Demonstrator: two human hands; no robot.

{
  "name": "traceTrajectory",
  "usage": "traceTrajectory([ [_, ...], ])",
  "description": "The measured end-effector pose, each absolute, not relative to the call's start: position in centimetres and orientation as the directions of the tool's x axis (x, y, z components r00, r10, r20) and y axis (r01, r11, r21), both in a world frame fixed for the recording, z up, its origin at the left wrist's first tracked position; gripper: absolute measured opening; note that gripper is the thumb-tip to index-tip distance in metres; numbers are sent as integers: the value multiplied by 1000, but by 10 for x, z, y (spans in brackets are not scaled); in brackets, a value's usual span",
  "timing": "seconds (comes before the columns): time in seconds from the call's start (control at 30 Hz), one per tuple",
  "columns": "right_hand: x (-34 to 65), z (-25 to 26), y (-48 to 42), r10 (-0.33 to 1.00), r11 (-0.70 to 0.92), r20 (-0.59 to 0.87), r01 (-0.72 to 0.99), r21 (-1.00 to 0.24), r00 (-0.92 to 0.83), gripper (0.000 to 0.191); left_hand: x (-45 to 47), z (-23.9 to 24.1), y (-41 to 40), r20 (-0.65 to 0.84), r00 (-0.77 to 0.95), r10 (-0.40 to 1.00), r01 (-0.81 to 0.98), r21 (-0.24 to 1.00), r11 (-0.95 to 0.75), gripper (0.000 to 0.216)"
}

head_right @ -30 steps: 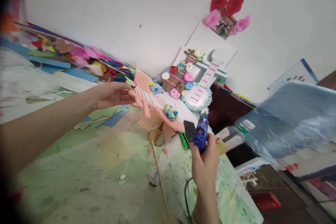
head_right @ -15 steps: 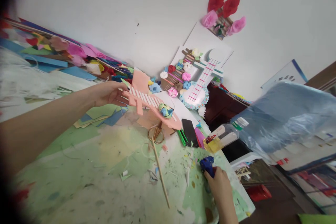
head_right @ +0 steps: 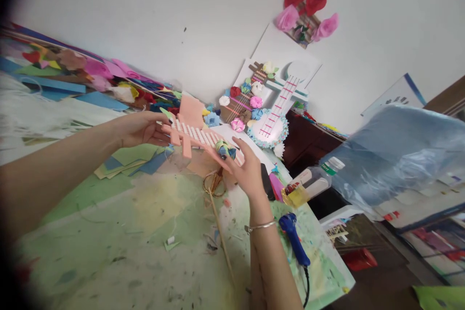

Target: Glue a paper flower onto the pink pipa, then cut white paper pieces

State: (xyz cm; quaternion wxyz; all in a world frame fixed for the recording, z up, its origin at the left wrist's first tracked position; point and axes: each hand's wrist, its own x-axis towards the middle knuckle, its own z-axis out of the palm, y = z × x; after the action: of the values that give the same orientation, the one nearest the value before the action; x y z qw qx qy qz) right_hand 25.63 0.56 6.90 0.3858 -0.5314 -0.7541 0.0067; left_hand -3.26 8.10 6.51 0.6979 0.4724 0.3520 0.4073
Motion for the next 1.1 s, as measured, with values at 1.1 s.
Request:
traceTrajectory([
  [1.1, 241, 43, 20, 656, 523, 678, 847, -93, -331, 32, -29, 59, 91, -40, 335, 941, -408, 894, 183, 4],
])
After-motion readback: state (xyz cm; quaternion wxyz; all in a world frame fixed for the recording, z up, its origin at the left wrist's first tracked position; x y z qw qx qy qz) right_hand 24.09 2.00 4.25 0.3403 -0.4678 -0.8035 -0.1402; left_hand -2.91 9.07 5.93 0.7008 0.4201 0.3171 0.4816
